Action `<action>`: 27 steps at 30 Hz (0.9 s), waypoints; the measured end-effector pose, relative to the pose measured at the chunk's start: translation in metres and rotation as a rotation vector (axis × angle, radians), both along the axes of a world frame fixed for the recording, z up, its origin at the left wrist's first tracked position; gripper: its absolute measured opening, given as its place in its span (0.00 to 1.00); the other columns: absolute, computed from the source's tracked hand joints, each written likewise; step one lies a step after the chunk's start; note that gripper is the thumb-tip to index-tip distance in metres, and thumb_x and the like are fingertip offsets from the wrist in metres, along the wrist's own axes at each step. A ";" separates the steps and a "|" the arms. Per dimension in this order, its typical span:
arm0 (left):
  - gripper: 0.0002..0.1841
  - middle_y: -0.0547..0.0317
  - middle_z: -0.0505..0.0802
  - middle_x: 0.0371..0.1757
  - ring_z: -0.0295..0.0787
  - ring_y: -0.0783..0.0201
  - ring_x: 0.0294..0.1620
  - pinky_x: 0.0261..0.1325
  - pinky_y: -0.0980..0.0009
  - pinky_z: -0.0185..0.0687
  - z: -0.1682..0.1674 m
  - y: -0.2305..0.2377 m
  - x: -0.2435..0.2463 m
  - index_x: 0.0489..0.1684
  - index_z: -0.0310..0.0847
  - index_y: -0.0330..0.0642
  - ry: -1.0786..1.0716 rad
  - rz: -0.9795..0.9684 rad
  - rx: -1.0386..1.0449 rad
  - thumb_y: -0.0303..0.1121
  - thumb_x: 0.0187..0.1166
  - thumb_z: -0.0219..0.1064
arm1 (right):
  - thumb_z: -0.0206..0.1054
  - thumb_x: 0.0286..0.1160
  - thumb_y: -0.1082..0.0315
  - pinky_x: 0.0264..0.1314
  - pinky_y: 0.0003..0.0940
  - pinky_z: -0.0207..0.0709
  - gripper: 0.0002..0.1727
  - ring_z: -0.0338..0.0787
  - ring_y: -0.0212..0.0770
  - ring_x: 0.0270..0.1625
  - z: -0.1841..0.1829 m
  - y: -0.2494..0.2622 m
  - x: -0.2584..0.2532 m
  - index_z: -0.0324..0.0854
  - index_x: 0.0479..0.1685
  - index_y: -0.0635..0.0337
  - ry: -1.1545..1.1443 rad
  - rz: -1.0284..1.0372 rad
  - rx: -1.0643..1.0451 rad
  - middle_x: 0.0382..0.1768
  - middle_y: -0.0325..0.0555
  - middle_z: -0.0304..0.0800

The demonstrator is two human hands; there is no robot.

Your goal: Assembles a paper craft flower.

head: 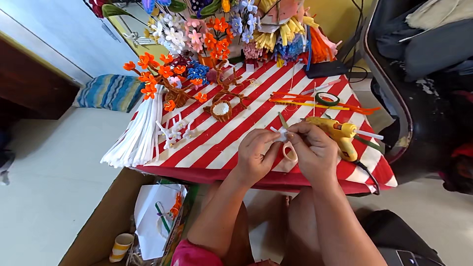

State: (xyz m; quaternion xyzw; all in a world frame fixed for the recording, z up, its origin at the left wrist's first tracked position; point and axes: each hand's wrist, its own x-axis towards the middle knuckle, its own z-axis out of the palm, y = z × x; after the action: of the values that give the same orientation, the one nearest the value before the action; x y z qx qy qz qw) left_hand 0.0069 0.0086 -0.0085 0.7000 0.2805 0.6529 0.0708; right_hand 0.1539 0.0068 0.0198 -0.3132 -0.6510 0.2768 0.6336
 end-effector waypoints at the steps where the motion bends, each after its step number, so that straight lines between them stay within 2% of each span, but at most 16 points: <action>1: 0.06 0.51 0.92 0.43 0.91 0.68 0.49 0.59 0.72 0.87 -0.001 0.000 0.001 0.45 0.86 0.32 -0.009 -0.016 -0.032 0.25 0.77 0.72 | 0.66 0.76 0.77 0.48 0.18 0.85 0.04 0.87 0.21 0.40 0.000 0.000 -0.001 0.85 0.41 0.64 0.002 -0.010 0.005 0.39 0.35 0.89; 4: 0.05 0.50 0.91 0.42 0.91 0.69 0.47 0.57 0.73 0.89 -0.004 0.000 0.004 0.42 0.85 0.30 -0.055 -0.066 -0.077 0.23 0.77 0.71 | 0.66 0.75 0.77 0.48 0.18 0.85 0.04 0.88 0.22 0.40 -0.001 0.000 -0.002 0.85 0.41 0.65 0.000 -0.028 0.013 0.39 0.36 0.89; 8: 0.02 0.50 0.90 0.41 0.89 0.69 0.46 0.55 0.77 0.87 -0.006 0.000 0.003 0.40 0.84 0.33 -0.015 -0.034 0.033 0.22 0.80 0.68 | 0.66 0.76 0.77 0.47 0.17 0.85 0.04 0.87 0.21 0.40 -0.001 0.000 -0.001 0.85 0.41 0.65 0.010 -0.018 0.006 0.39 0.36 0.89; 14: 0.03 0.51 0.89 0.43 0.89 0.70 0.48 0.57 0.77 0.87 -0.004 0.001 -0.002 0.41 0.84 0.35 0.000 -0.063 0.085 0.23 0.82 0.66 | 0.66 0.76 0.77 0.49 0.19 0.86 0.04 0.88 0.21 0.41 0.000 -0.001 0.000 0.86 0.42 0.62 0.026 0.031 0.010 0.40 0.33 0.90; 19: 0.03 0.51 0.90 0.42 0.89 0.71 0.47 0.56 0.78 0.86 -0.003 0.002 -0.003 0.38 0.85 0.33 0.005 -0.034 0.050 0.23 0.82 0.66 | 0.67 0.80 0.72 0.58 0.26 0.86 0.04 0.90 0.30 0.56 -0.003 0.004 0.007 0.86 0.44 0.56 -0.053 0.086 0.145 0.51 0.39 0.92; 21: 0.03 0.51 0.90 0.41 0.89 0.71 0.47 0.55 0.79 0.86 -0.002 0.002 -0.004 0.37 0.84 0.33 0.017 -0.025 0.039 0.22 0.81 0.66 | 0.67 0.80 0.71 0.61 0.27 0.85 0.03 0.89 0.32 0.58 -0.004 0.006 0.008 0.86 0.43 0.56 -0.100 0.085 0.190 0.52 0.40 0.92; 23: 0.03 0.50 0.90 0.41 0.89 0.70 0.47 0.56 0.79 0.86 -0.002 0.002 -0.004 0.37 0.84 0.33 0.031 -0.032 0.038 0.22 0.81 0.66 | 0.67 0.80 0.72 0.62 0.27 0.83 0.03 0.89 0.32 0.57 -0.005 0.006 0.006 0.86 0.41 0.59 -0.133 0.055 0.216 0.49 0.41 0.93; 27: 0.04 0.50 0.89 0.42 0.89 0.69 0.48 0.58 0.78 0.85 -0.003 0.002 -0.003 0.39 0.84 0.33 0.059 -0.078 0.108 0.22 0.83 0.64 | 0.66 0.78 0.75 0.53 0.20 0.85 0.03 0.89 0.25 0.47 -0.003 0.004 0.005 0.85 0.41 0.63 -0.110 -0.002 0.137 0.43 0.39 0.90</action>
State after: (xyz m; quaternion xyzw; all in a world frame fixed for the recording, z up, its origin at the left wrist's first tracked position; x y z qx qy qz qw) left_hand 0.0042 0.0111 -0.0118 0.7321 0.2192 0.6430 0.0502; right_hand 0.1584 0.0107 0.0167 -0.2846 -0.7020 0.2135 0.6169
